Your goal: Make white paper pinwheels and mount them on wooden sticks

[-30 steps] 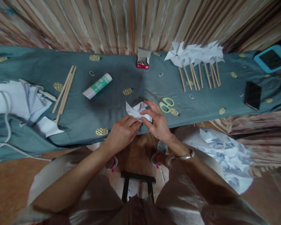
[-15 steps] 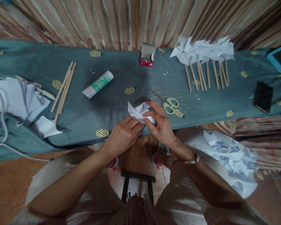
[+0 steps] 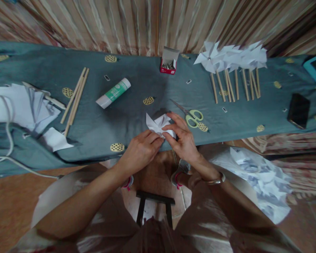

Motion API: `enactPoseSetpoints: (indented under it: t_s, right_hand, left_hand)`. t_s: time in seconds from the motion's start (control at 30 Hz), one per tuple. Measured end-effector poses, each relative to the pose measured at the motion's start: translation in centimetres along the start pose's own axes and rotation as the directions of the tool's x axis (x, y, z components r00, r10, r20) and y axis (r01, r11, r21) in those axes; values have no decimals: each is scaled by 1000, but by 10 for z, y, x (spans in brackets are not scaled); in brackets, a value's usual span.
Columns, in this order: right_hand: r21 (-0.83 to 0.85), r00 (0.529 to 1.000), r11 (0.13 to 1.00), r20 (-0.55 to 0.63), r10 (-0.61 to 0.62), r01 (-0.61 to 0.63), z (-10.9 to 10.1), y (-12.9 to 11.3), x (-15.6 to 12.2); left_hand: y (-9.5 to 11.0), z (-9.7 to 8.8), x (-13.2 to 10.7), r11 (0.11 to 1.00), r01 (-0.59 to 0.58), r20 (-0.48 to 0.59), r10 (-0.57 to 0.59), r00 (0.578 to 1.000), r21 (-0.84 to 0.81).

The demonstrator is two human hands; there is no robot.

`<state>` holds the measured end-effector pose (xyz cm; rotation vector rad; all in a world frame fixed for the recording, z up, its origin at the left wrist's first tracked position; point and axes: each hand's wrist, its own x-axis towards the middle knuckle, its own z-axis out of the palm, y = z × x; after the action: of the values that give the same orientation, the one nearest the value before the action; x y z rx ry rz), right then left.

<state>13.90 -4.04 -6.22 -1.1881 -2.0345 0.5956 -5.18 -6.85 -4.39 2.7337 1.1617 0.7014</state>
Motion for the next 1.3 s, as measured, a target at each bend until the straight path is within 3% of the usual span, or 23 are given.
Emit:
enactPoseSetpoints:
  t_s: [0.67, 1.3]
  right_hand:
    - [-15, 1000, 1000, -10, -19, 19, 0, 1, 0]
    - [-44, 999, 998, -15, -34, 34, 1, 1, 0]
  left_hand:
    - [1, -2, 2, 1000, 15, 34, -15, 999, 17]
    - [1, -2, 2, 1000, 17, 2, -17, 1000, 5]
